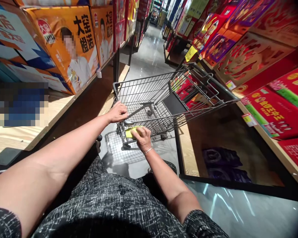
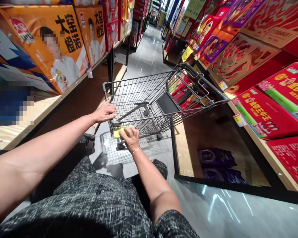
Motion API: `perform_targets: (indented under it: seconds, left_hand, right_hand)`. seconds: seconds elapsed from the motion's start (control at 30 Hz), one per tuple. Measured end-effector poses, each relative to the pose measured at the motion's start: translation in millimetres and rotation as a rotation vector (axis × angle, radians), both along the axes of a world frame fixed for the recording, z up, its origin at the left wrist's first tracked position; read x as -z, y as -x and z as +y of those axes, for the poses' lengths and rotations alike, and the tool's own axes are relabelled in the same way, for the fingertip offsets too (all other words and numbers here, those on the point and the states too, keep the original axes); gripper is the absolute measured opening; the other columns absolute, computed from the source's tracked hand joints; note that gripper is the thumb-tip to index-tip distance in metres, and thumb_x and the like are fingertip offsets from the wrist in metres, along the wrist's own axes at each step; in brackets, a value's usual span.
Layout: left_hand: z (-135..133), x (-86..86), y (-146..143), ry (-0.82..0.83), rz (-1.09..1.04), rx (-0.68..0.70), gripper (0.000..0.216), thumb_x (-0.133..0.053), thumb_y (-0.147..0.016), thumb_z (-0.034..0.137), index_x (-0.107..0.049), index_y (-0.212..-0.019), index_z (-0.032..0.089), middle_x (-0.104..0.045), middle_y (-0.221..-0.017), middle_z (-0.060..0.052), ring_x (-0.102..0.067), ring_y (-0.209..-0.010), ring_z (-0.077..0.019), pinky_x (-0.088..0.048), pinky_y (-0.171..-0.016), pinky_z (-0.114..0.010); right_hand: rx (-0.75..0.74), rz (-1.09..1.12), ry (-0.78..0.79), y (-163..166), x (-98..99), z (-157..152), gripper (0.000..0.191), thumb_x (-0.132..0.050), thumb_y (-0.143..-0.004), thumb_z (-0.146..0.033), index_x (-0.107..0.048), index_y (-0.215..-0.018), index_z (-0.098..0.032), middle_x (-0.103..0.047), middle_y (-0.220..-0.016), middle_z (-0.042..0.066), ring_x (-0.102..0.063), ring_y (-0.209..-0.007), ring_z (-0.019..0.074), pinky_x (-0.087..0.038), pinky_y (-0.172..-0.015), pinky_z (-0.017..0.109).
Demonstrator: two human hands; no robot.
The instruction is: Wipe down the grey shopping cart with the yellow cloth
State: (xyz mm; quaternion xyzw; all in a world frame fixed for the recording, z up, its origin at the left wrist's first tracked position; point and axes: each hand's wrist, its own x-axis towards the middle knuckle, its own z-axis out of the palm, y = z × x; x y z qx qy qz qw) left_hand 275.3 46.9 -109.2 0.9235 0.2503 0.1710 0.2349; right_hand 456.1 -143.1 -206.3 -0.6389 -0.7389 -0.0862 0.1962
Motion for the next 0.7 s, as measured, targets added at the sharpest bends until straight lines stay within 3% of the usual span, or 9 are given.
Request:
perform_targets:
  seconds: [0.03,0.1,0.17,0.37,0.43,0.5,0.6,0.7]
  left_hand:
    - [1,1.8,2,0.002,-0.005,-0.012,0.015,-0.051,-0.080,0.034,-0.061,-0.078,0.022,-0.065,-0.095,-0.002,-0.050,-0.116,-0.0243,-0.009,-0.119,-0.055]
    - [1,4.7,5,0.015,-0.009,-0.047,0.024,-0.048,-0.076,0.026,-0.062,-0.096,0.024,-0.064,-0.113,-0.003,-0.043,-0.128,-0.0264,-0.009,-0.119,-0.057]
    - [2,6.1,9,0.037,-0.007,-0.073,0.039,-0.045,-0.074,0.022,-0.058,-0.111,0.024,-0.058,-0.129,-0.005,-0.031,-0.139,-0.0290,-0.013,-0.118,-0.058]
    - [12,1.8,26,0.071,0.068,-0.094,0.054,-0.046,-0.074,0.021,-0.050,-0.128,0.023,-0.043,-0.149,-0.008,-0.008,-0.149,-0.0345,-0.017,-0.117,-0.059]
    - [15,0.3,31,0.070,0.095,-0.121,0.057,-0.046,-0.073,0.021,-0.049,-0.130,0.025,-0.042,-0.150,-0.006,-0.008,-0.150,-0.0337,-0.019,-0.116,-0.058]
    - [14,-1.9,32,0.062,0.117,-0.178,0.059,-0.048,-0.074,0.021,-0.049,-0.132,0.027,-0.042,-0.151,-0.005,-0.011,-0.150,-0.0328,-0.022,-0.115,-0.057]
    - [1,-10.4,27,0.011,0.133,-0.325,0.053,-0.048,-0.078,0.021,-0.051,-0.131,0.026,-0.047,-0.147,-0.008,-0.020,-0.148,-0.0335,-0.020,-0.114,-0.060]
    - [-25,-25.1,16,-0.050,0.118,-0.381,0.041,-0.042,-0.089,0.030,-0.055,-0.127,0.021,-0.057,-0.135,-0.012,-0.040,-0.136,-0.0340,-0.025,-0.111,-0.056]
  right_hand:
    - [0.044,0.023,-0.089,-5,-13.4,4,0.037,-0.055,-0.093,-0.022,-0.066,-0.121,-0.044,-0.056,-0.126,0.004,-0.037,-0.125,0.0256,-0.034,-0.103,0.043]
    - [0.122,0.058,-0.198,-9,-31.4,12,0.040,-0.054,-0.093,-0.020,-0.065,-0.123,-0.044,-0.054,-0.127,0.005,-0.035,-0.128,0.0264,-0.032,-0.105,0.045]
    - [0.145,0.072,-0.183,-6,-31.8,18,0.039,-0.053,-0.094,-0.020,-0.065,-0.123,-0.044,-0.054,-0.128,0.005,-0.034,-0.128,0.0267,-0.031,-0.105,0.046]
    - [0.059,-0.014,0.394,24,30.0,8,0.029,-0.055,-0.094,-0.025,-0.069,-0.113,-0.041,-0.057,-0.130,0.003,-0.040,-0.118,0.0249,-0.035,-0.095,0.043]
    - [0.062,-0.021,0.420,27,33.8,2,0.029,-0.055,-0.094,-0.024,-0.069,-0.113,-0.041,-0.059,-0.129,0.003,-0.041,-0.117,0.0245,-0.036,-0.093,0.042]
    - [0.029,-0.004,0.281,26,17.6,0,0.032,-0.055,-0.094,-0.023,-0.067,-0.117,-0.042,-0.059,-0.129,0.003,-0.040,-0.118,0.0242,-0.035,-0.094,0.041]
    - [0.030,0.029,-0.003,22,-30.9,7,0.039,-0.055,-0.093,-0.021,-0.064,-0.124,-0.044,-0.057,-0.132,0.002,-0.037,-0.123,0.0254,-0.031,-0.101,0.043]
    - [0.106,0.027,-0.124,19,-74.8,21,0.044,-0.053,-0.094,-0.019,-0.061,-0.129,-0.043,-0.053,-0.138,0.002,-0.034,-0.128,0.0275,-0.027,-0.104,0.044]
